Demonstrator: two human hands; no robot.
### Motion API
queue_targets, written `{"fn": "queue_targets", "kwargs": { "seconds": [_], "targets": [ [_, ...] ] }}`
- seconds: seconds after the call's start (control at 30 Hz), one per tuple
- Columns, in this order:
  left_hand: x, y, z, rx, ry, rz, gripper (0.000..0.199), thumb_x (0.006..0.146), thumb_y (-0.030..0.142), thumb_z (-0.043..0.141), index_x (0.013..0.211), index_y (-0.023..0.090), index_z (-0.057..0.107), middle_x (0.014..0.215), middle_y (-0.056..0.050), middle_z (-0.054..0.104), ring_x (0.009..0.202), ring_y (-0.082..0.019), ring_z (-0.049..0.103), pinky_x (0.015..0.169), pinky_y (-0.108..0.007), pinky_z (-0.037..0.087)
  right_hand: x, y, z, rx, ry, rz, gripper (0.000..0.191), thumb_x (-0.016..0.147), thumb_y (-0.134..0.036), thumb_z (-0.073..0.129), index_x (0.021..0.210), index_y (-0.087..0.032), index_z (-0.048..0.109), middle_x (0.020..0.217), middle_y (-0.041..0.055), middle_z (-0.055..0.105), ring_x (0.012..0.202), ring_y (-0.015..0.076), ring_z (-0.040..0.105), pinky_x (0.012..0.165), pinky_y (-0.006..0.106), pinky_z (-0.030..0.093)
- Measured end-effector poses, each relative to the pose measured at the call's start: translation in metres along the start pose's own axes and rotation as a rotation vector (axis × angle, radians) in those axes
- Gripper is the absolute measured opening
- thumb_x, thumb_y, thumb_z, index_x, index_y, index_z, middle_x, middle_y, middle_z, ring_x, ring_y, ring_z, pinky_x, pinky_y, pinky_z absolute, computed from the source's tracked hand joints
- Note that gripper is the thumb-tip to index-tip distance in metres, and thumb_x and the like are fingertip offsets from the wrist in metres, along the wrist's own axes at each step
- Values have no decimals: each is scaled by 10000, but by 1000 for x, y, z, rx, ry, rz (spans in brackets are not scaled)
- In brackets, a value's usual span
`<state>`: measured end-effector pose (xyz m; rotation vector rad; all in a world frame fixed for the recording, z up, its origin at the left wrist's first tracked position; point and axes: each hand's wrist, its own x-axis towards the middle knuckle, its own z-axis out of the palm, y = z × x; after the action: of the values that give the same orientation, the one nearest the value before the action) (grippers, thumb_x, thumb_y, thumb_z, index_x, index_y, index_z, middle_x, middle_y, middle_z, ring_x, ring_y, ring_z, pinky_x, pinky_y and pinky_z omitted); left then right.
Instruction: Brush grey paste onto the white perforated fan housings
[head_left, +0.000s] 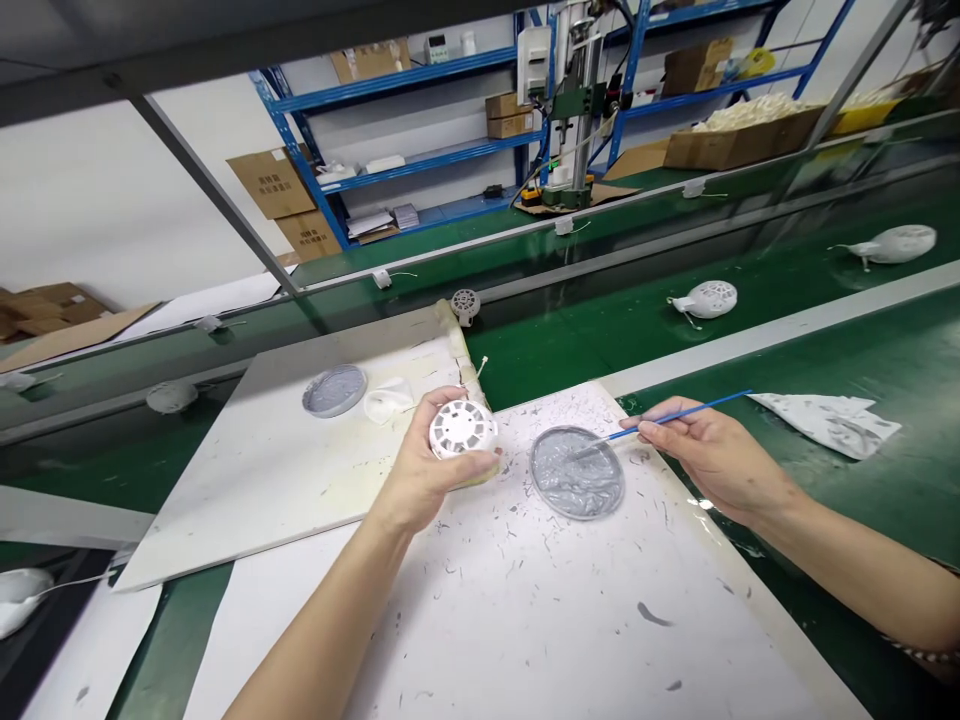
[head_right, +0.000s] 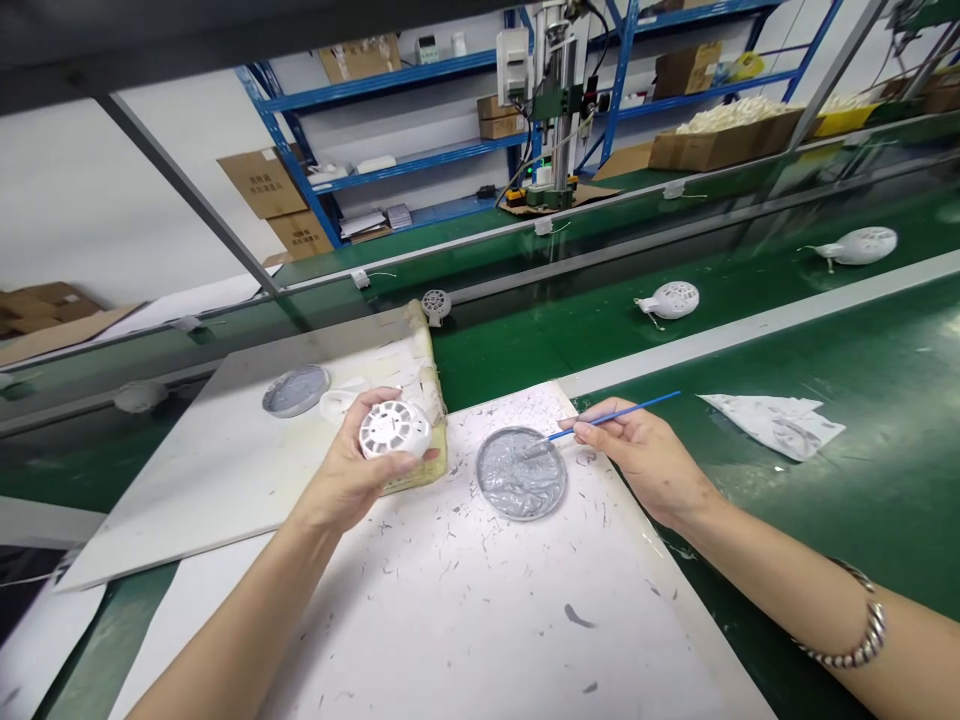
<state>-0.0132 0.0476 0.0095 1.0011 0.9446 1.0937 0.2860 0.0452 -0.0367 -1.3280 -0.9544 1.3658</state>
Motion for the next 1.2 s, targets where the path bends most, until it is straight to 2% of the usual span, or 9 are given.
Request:
{"fn": "queue_targets", "kwargs": {
  "seconds": [0.07,0.17,0.3,0.4,0.63,0.73,0.87,1.0,1.2],
  "targets": [
    [-5,-6,6,126,-36,69,646,569,126,864,1079,262,491,886,13,612,769,-152,640,700,-282,551,0,3,-2,-3,29,-24,339,604,-461,861,757,-213,686,774,27,698,685,146,615,561,235,487],
    [-10,-9,13,127,-42,104,634,582,152,866,1066,262,472,875,20,601,741,-118,600,662,-223,508,2,6,-2,23,67,-26,332,608,-464,860,709,-204,681,678,2,639,648,121,570,537,205,467],
    [-13,-7,16,-38,-84,-55,586,694,181,778,1181,279,467,966,-4,610,831,-137,596,763,-282,521,3,4,2,135,71,39,356,579,-468,875,634,-186,665,616,-16,569,594,82,501,536,167,474],
    [-14,-7,15,-95,-121,-137,471,743,159,691,1158,268,498,1023,-12,606,879,-158,603,812,-332,520,2,0,5,236,54,128,345,569,-438,890,619,-183,664,641,-12,568,596,70,493,555,156,496],
    [-15,-15,15,125,-146,-106,369,798,299,717,1090,254,497,974,-13,609,828,-150,611,727,-277,500,-4,-6,8,352,9,277,300,609,-390,886,666,-163,698,629,-11,539,577,52,500,541,136,503],
    [-16,-17,20,101,-119,-131,324,840,393,666,1067,247,486,914,-8,609,768,-144,608,689,-285,519,-6,-12,12,349,-10,271,290,611,-385,886,670,-175,694,631,-9,547,572,60,499,534,148,510],
    [-19,-19,31,-49,-51,-217,323,885,513,544,996,213,502,861,-25,604,700,-163,607,613,-326,555,-14,-27,26,316,-19,136,307,589,-406,890,631,-211,657,632,-24,563,603,75,514,562,150,506],
    [-23,-21,40,-152,-70,-265,318,896,493,521,1019,200,502,879,-55,632,703,-190,639,610,-342,562,-28,-39,43,24,-18,-218,342,658,-519,816,647,-225,641,653,1,640,652,125,599,603,216,522],
    [-27,-17,40,-165,-139,-246,303,862,443,612,1028,218,495,907,-34,628,752,-157,618,705,-335,545,-40,-34,52,-259,-33,-564,178,753,-413,764,728,-262,674,767,36,710,731,208,676,663,334,569]
  ]
}}
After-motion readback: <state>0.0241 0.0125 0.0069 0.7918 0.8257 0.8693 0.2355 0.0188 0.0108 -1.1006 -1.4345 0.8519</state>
